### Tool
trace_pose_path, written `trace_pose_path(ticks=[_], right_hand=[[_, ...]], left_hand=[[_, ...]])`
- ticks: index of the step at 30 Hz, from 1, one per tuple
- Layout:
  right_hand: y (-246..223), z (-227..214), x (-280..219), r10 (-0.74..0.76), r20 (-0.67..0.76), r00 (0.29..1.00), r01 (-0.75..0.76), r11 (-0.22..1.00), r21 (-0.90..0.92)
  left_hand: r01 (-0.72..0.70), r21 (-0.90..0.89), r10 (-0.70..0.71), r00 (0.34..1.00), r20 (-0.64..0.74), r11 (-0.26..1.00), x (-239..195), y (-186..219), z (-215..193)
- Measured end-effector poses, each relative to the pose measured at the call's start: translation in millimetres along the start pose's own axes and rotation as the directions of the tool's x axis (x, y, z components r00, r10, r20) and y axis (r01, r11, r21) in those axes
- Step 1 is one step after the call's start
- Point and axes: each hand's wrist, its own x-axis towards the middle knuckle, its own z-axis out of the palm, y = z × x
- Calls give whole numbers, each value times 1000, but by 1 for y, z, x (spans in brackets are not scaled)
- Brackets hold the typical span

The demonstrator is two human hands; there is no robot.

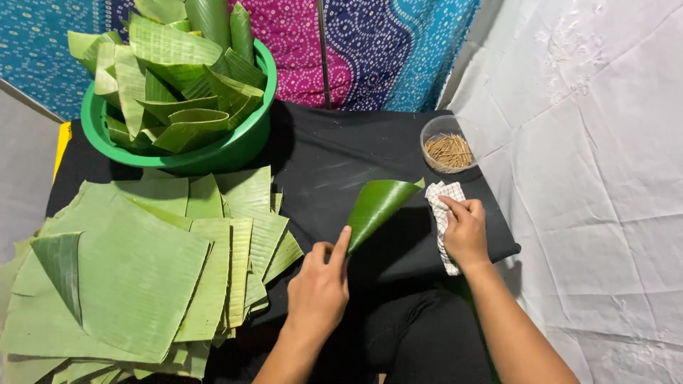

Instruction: Cleaning banana leaves with a cloth and folding them into conical shapes for food preparation.

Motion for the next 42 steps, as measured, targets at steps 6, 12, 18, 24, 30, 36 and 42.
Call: trace_pose_path(ticks=[6,12,18,24,30,36,42], right_hand=[[2,6,-4,-51,-10,999,50,997,-66],[-2,5,-2,-77,-32,997,75,996,-40],[-5,-1,0,-5,-12,1000,5,1000,18],[-48,-37,8,-71,-208,975,87,994,67],[-118,-22,-28,-484,101,869,468,871,149],[-132,29,-58,-580,427,694,503,814,290],[-100,32,-34,-473,437,765,448,878,166]], left_hand=[[-61,-58,57,996,-74,996,-10,-18,57],[345,-399,-263,933,246,850,-17,-32,54],[661,-710,-115,747,655,243,-10,-39,43],[723,-690,-51,691,721,33,-10,-41,49],[743,-627,-225,669,708,236,-8,-30,56],[572,-508,-308,802,512,645,-21,-45,94],[582,-524,-275,788,551,622,-11,-33,72]])
